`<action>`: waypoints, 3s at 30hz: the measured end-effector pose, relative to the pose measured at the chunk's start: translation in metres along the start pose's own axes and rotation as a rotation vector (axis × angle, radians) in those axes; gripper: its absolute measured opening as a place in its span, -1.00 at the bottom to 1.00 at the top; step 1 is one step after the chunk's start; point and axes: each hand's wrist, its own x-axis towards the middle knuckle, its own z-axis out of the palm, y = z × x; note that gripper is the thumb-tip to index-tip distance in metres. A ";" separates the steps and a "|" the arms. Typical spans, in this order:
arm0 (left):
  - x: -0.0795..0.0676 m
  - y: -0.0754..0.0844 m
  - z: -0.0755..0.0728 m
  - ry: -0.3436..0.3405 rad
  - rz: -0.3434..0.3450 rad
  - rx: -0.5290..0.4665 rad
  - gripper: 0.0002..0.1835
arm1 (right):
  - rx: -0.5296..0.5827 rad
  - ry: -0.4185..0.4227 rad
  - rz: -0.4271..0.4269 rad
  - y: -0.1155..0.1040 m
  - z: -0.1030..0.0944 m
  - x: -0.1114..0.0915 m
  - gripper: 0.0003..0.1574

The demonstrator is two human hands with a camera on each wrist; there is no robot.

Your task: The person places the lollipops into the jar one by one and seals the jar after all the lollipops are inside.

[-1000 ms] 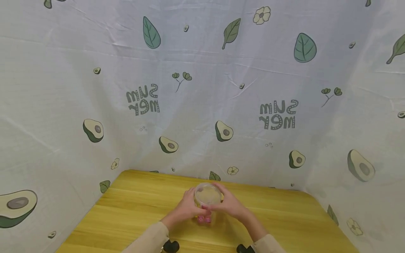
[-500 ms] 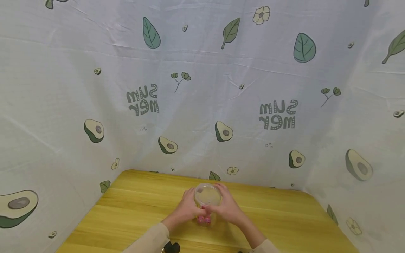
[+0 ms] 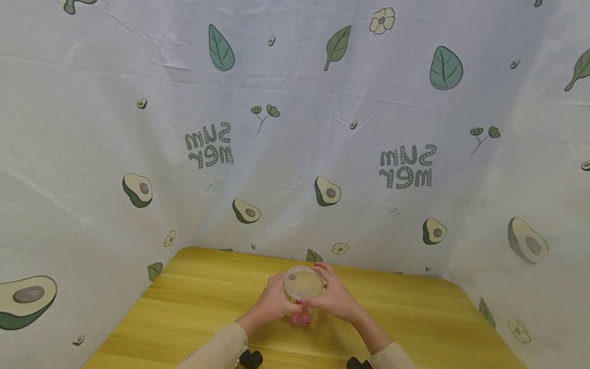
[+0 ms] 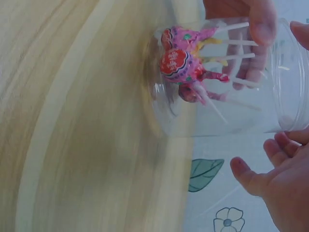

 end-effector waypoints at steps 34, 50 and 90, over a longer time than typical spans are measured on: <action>0.000 0.000 -0.003 -0.038 0.009 0.121 -0.04 | -0.301 -0.325 -0.106 -0.020 -0.015 0.031 0.23; 0.002 0.000 -0.008 -0.116 0.076 0.142 -0.03 | -0.236 -0.567 -0.154 -0.022 -0.035 0.038 0.16; 0.001 0.002 -0.002 -0.117 0.069 0.036 -0.06 | -0.286 -0.437 -0.118 -0.025 -0.034 0.024 0.15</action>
